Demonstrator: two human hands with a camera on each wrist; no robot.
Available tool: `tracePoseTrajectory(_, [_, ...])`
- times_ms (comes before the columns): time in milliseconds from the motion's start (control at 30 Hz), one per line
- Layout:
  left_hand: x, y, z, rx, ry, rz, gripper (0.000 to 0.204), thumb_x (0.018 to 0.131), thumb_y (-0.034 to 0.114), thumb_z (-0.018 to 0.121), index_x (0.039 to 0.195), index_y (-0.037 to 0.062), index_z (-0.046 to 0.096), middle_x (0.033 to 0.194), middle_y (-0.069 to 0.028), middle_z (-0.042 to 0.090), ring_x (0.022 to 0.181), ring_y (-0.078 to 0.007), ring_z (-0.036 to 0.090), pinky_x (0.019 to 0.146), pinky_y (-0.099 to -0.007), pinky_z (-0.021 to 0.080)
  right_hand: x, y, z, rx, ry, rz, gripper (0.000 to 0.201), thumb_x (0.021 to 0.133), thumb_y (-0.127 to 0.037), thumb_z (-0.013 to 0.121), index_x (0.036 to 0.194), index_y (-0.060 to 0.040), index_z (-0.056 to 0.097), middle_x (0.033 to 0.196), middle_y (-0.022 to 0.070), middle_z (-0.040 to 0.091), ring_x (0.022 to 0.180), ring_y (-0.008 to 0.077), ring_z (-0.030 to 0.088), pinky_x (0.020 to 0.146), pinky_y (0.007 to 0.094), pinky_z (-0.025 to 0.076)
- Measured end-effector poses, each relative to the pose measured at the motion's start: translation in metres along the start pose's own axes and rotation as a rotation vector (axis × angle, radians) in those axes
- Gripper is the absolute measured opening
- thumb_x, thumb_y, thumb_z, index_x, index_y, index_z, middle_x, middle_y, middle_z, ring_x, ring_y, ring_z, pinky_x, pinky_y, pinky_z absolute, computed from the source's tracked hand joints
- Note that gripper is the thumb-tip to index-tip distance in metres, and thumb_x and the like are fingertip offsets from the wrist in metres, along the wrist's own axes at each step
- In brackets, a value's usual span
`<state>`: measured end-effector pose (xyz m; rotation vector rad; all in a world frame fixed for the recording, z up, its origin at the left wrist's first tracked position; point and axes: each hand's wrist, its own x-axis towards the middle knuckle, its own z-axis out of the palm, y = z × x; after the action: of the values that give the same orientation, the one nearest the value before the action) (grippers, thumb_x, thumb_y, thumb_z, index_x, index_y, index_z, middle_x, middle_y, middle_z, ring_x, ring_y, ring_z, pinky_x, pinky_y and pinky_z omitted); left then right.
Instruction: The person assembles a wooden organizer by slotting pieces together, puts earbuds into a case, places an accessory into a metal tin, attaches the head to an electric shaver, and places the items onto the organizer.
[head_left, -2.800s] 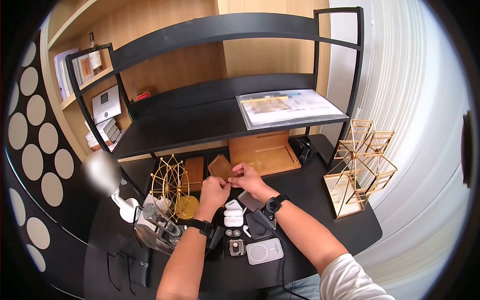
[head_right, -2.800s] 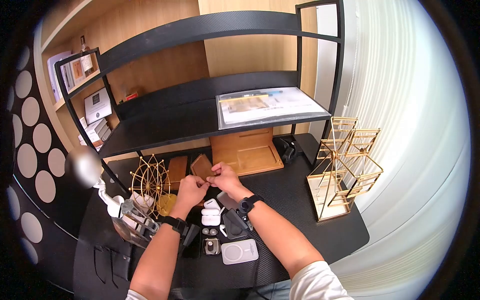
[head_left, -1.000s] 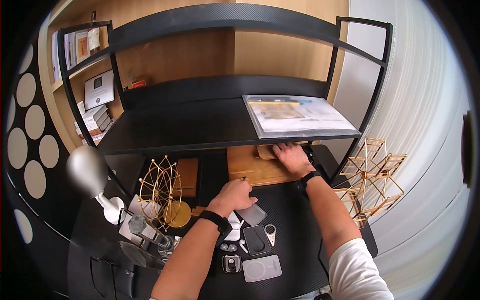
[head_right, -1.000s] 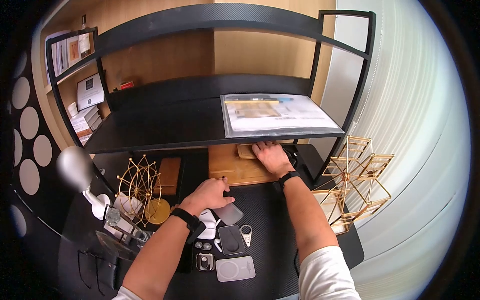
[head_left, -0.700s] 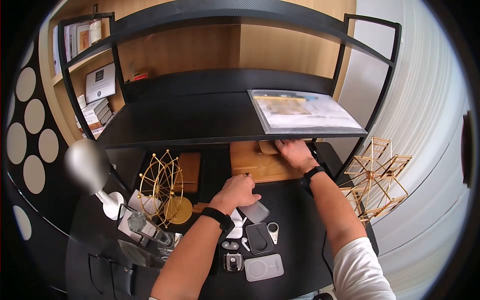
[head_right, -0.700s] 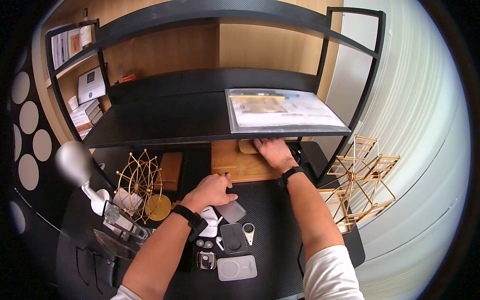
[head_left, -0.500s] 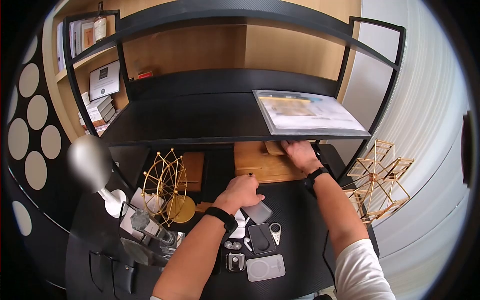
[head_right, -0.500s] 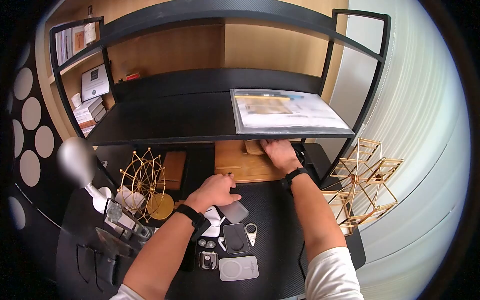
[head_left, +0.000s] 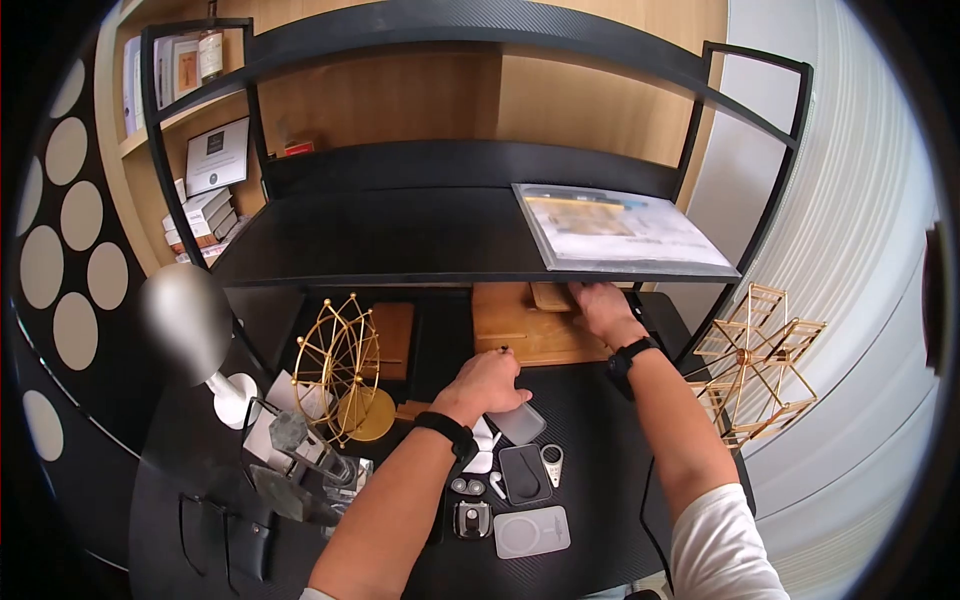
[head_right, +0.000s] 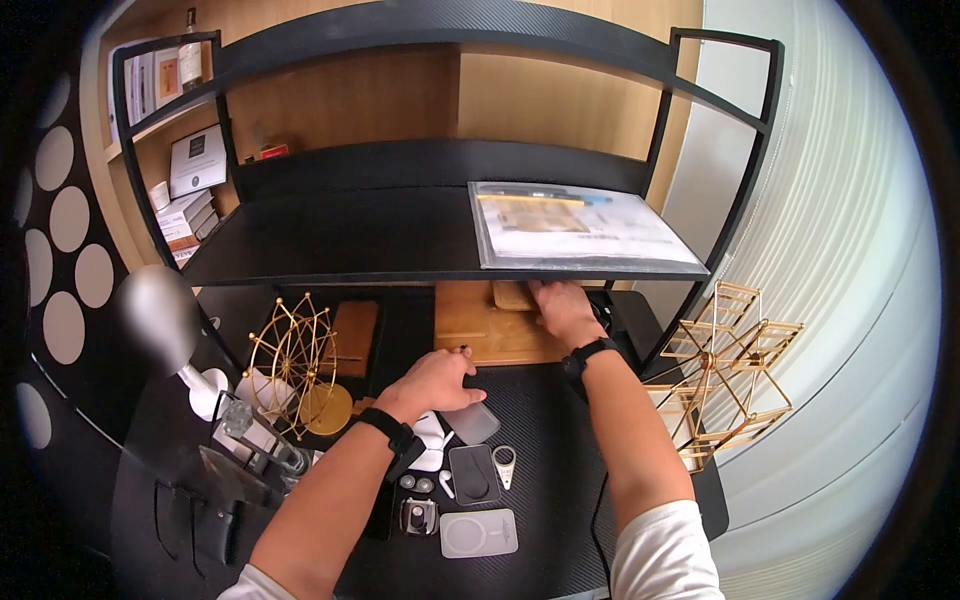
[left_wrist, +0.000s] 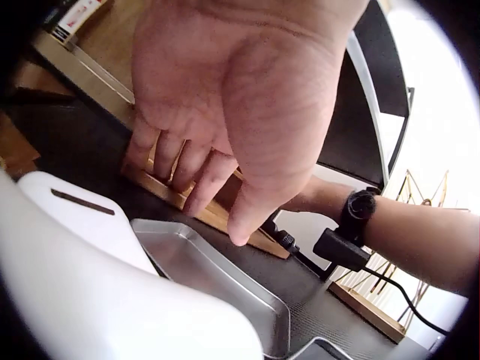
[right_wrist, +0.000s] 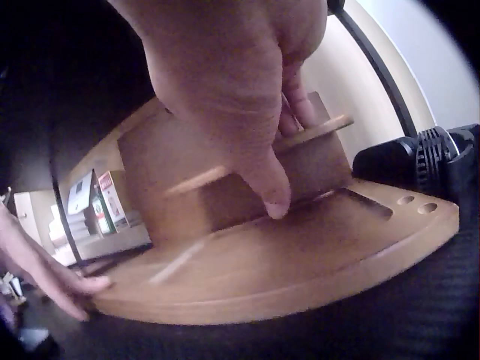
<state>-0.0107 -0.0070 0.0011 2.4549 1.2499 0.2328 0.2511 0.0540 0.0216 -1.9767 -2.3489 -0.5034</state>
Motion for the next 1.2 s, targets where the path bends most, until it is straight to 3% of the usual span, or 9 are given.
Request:
tracePoseTrajectory(133, [0.003,-0.012,-0.003,-0.23,-0.002,-0.073,0.048,0.085,0.029,0.079,0.12,-0.0029,0.072,0.137,-0.0261,0.062,0.121,-0.0393,0.064,0.106,-0.0429,0.049,-0.029,-0.009,-0.008,0.253,0.27,-0.09,0.047,0.074,-0.015,0.084,0.116,-0.0054,0.063,0.115,0.0209,0.065,0.114,0.0416,0.06,0.099,0.0473,0.051])
tracePoseTrajectory(233, [-0.004,-0.025,-0.005,-0.127,0.466,-0.171,0.044,0.087,0.022,0.073,0.124,-0.0007,0.066,0.128,-0.0248,0.064,0.119,-0.0417,0.062,0.103,-0.0437,0.051,-0.059,-0.026,-0.024,0.484,0.39,-0.069,0.034,0.079,-0.013,0.08,0.108,-0.0043,0.065,0.112,0.0183,0.063,0.114,0.0405,0.058,0.099,0.0471,0.049])
tracePoseTrajectory(300, [-0.012,-0.035,-0.011,0.225,0.365,-0.372,0.057,0.089,0.029,0.069,0.138,0.002,0.056,0.145,-0.021,0.055,0.144,-0.0404,0.041,0.116,-0.0708,0.025,-0.078,-0.038,-0.033,0.618,0.433,-0.067,0.025,0.079,-0.012,0.078,0.101,-0.0031,0.068,0.104,0.02,0.064,0.106,0.0405,0.06,0.096,0.0468,0.05])
tracePoseTrajectory(333, [-0.015,-0.044,-0.01,0.235,0.335,-0.477,0.068,0.089,0.032,0.069,0.147,0.0028,0.049,0.153,-0.0225,0.047,0.15,-0.046,0.031,0.115,-0.0759,0.019,-0.086,-0.041,-0.035,0.654,0.416,-0.052,0.022,0.081,-0.013,0.078,0.099,-0.0033,0.069,0.103,0.0192,0.065,0.105,0.0401,0.061,0.095,0.0458,0.05])
tracePoseTrajectory(433, [-0.026,-0.053,-0.015,0.212,0.228,-0.694,0.08,0.094,0.038,0.064,0.161,0.0085,0.031,0.166,-0.0228,0.027,0.156,-0.05,0.011,0.119,-0.0732,0.013,-0.101,-0.044,-0.037,0.765,0.36,-0.03,0.02,0.083,-0.015,0.078,0.098,-0.0037,0.071,0.105,0.0178,0.067,0.107,0.0383,0.062,0.094,0.0436,0.051])
tracePoseTrajectory(733, [-0.013,-0.055,-0.031,0.224,-0.031,-0.586,0.078,0.098,0.039,0.062,0.162,0.0118,0.027,0.16,-0.0233,0.039,0.142,-0.0496,0.043,0.119,-0.0681,0.025,-0.11,-0.048,-0.038,0.983,0.292,0.041,0.018,0.086,-0.014,0.076,0.097,-0.0004,0.072,0.092,0.0164,0.074,0.087,0.0311,0.072,0.08,0.0386,0.057])
tracePoseTrajectory(833, [-0.016,-0.062,-0.024,0.083,0.094,-0.505,0.081,0.095,0.037,0.069,0.16,0.011,0.029,0.16,-0.0253,0.037,0.139,-0.0506,0.046,0.114,-0.0636,0.038,-0.106,-0.051,-0.033,1.073,0.27,0.059,0.015,0.087,-0.012,0.076,0.095,0.0003,0.072,0.086,0.0162,0.075,0.081,0.0286,0.074,0.074,0.0365,0.057])
tracePoseTrajectory(900, [-0.019,-0.057,-0.016,0.291,0.228,-0.566,0.085,0.09,0.034,0.076,0.157,0.009,0.031,0.159,-0.0274,0.034,0.133,-0.0524,0.052,0.107,-0.0588,0.048,-0.102,-0.05,-0.03,1.12,0.249,0.062,0.014,0.088,-0.012,0.075,0.093,0.0004,0.073,0.084,0.016,0.075,0.079,0.0276,0.075,0.071,0.0356,0.058])
tracePoseTrajectory(1200, [-0.012,-0.067,-0.017,0.057,0.458,-0.623,0.093,0.071,0.032,0.09,0.142,0.0037,0.037,0.149,-0.0297,0.036,0.132,-0.0535,0.047,0.104,-0.0604,0.048,-0.091,-0.035,-0.03,1.126,0.281,0.08,0.011,0.089,-0.009,0.074,0.092,0.0013,0.073,0.077,0.0099,0.073,0.071,0.0152,0.069,0.068,0.0311,0.055])
